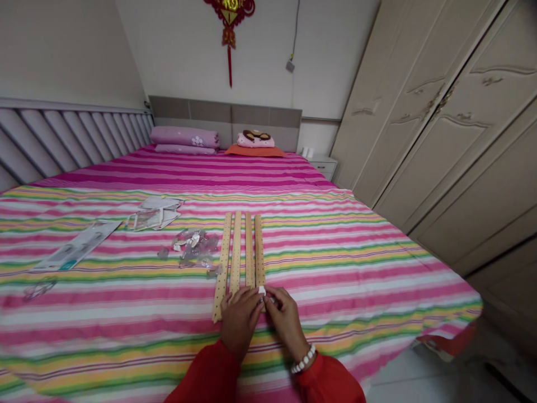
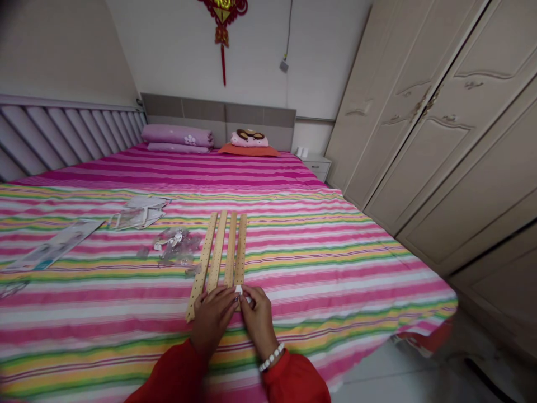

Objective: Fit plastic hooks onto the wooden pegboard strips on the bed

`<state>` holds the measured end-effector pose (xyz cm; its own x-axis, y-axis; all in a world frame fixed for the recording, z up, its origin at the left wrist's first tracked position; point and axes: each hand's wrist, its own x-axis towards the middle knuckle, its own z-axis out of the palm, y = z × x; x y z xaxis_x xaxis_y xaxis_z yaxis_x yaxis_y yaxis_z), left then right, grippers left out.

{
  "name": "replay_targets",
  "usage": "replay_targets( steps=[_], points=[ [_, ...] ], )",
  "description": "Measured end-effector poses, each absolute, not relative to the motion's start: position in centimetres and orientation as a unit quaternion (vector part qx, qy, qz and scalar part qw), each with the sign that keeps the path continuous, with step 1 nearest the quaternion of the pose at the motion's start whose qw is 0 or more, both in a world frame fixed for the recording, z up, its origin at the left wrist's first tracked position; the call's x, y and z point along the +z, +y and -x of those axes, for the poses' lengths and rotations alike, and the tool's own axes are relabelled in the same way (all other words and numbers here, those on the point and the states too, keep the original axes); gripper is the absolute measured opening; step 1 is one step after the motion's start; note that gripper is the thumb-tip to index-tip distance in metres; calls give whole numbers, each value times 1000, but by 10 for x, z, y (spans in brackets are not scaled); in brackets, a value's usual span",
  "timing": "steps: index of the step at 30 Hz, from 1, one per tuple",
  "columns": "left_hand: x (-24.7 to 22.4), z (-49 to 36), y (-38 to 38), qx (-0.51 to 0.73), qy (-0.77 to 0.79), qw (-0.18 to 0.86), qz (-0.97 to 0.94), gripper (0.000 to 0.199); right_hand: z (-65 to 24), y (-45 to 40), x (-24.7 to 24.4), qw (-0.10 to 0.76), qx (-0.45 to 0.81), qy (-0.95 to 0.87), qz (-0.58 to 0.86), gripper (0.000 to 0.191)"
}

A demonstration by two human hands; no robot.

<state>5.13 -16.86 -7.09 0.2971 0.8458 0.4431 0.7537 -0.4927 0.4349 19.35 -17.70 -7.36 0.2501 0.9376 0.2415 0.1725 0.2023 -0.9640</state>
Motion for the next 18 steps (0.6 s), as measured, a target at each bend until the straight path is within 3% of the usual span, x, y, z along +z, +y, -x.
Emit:
replay_targets(
  steps=[11, 18],
  points=[
    [-76, -46, -167, 286, 508, 47, -811, 32, -196, -177, -73, 566, 323, -538, 535, 24],
    [-72, -50, -176, 328, 515, -14, -792, 29, -198, -188, -68, 476, 255, -649, 536, 36]
  ],
)
